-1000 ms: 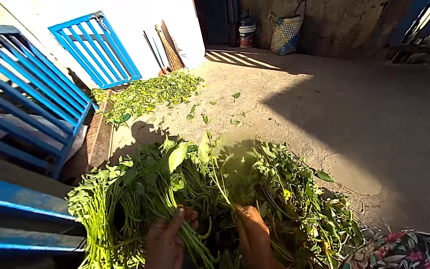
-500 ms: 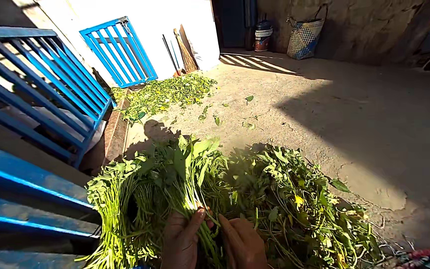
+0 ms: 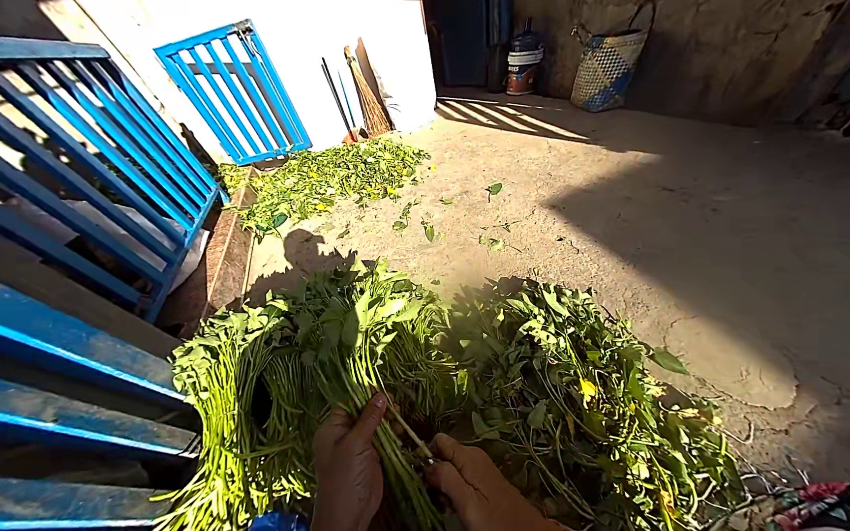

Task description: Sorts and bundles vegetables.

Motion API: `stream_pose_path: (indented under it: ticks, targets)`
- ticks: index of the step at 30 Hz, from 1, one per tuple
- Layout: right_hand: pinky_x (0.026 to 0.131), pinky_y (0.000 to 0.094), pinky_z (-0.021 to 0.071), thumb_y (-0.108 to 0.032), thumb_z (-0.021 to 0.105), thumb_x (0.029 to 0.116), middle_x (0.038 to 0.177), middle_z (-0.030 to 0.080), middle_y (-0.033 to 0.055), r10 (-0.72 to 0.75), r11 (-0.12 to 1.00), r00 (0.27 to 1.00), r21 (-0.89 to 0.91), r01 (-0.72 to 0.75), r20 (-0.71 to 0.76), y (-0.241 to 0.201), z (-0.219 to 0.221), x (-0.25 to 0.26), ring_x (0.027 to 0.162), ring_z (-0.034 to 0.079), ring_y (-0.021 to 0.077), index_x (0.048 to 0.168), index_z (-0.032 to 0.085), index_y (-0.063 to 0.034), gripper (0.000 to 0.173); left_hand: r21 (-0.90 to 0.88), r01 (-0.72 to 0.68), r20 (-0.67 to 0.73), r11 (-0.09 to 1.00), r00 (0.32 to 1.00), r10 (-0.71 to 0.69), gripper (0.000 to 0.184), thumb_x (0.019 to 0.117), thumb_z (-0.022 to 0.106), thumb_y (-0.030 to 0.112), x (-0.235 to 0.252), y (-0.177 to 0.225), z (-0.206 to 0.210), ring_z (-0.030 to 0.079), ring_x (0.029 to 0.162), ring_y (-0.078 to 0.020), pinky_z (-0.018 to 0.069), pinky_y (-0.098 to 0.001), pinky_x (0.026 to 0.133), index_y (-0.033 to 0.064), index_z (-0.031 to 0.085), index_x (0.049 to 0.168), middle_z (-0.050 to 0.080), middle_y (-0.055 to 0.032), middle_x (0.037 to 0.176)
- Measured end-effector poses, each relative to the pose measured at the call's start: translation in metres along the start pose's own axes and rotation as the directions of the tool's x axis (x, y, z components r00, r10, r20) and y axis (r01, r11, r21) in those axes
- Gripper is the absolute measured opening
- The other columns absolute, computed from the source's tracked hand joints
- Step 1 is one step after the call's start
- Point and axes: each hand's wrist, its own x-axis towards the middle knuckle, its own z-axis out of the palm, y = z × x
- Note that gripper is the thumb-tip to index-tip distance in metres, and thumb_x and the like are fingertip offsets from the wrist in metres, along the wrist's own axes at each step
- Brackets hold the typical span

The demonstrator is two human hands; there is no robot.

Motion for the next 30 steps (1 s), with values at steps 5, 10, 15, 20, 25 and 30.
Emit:
stream_pose_path:
  ticks: [5,10,15,20,25,30]
  targets:
    - [0.098,0.0625,0.0470,-0.027,0.051,0.1024,0.122,0.064,0.0258,0.159,0.754,0.987,-0.649,-0.105,0.026,0.035,-0.027,-0.046,0.121,0.059,0.0444,0.118,0.069,-0.0029,0.034,0.005,-0.059,-0.152,0.998,0.987,0.059,0.018,0.0987,0.059,-0.005,0.015,0.016,-0.006,0.072,0.070,-0.0268,0.0641,-0.0404,0.062,-0.0088,0.056,0.116,0.070,-0.0200,0.090]
    - [0.103,0.0601,0.0448,-0.036,0.060,0.0979,0.132,0.061,0.0208,0.136,0.632,0.977,-0.746,-0.211,-0.162,-0.009,-0.058,-0.022,0.127,0.055,0.0406,0.134,0.063,-0.0096,0.045,-0.008,-0.109,0.086,0.994,0.990,0.109,0.021,0.0949,0.059,-0.009,0.003,0.006,-0.001,0.072,0.075,-0.0309,0.0644,-0.0446,0.070,-0.0101,0.054,0.115,0.069,-0.0225,0.092]
    - [0.083,0.0349,0.0605,-0.015,0.059,0.0982,0.118,0.069,0.0073,-0.775,0.377,0.609,-0.896,0.233,-0.168,-0.042,-0.033,0.035,0.104,0.069,0.0207,0.125,0.071,-0.0191,0.029,-0.049,-0.185,0.279,0.982,0.941,0.191,0.024,0.0895,0.063,-0.010,-0.007,-0.005,0.005,0.071,0.084,-0.0261,0.0623,-0.0403,0.078,-0.0094,0.057,0.113,0.069,-0.0204,0.096]
    - [0.095,0.0392,0.0545,-0.014,0.055,0.1012,0.122,0.072,0.0036,-0.859,0.079,0.508,-0.966,0.246,0.059,-0.038,-0.032,0.045,0.118,0.066,0.0223,0.113,0.072,-0.0186,0.021,-0.027,-0.230,0.293,0.973,0.929,0.227,0.026,0.0859,0.062,-0.013,-0.015,-0.006,0.001,0.072,0.090,-0.0206,0.0621,-0.0375,0.083,-0.0059,0.060,0.110,0.072,-0.0141,0.097]
    - [0.099,0.0434,0.0539,-0.015,0.052,0.1012,0.114,0.072,0.0045,-0.816,0.094,0.575,-0.969,0.228,0.057,-0.028,-0.034,0.026,0.116,0.067,0.0251,0.098,0.068,-0.0190,0.017,0.013,-0.195,0.274,0.981,0.944,0.184,0.019,0.0905,0.061,-0.010,-0.017,-0.005,-0.003,0.073,0.086,-0.0239,0.0620,-0.0382,0.081,-0.0078,0.060,0.109,0.072,-0.0176,0.094]
    - [0.099,0.0486,0.0503,-0.013,0.059,0.0955,0.105,0.069,0.0076,-0.415,0.208,0.876,-0.912,0.354,0.246,-0.019,-0.033,-0.009,0.112,0.064,0.0281,0.088,0.072,-0.0127,0.015,-0.086,-0.067,0.225,0.994,0.971,0.085,0.015,0.0964,0.052,-0.010,-0.013,0.004,-0.002,0.073,0.079,-0.0306,0.0643,-0.0457,0.074,-0.0082,0.054,0.111,0.070,-0.0215,0.093]
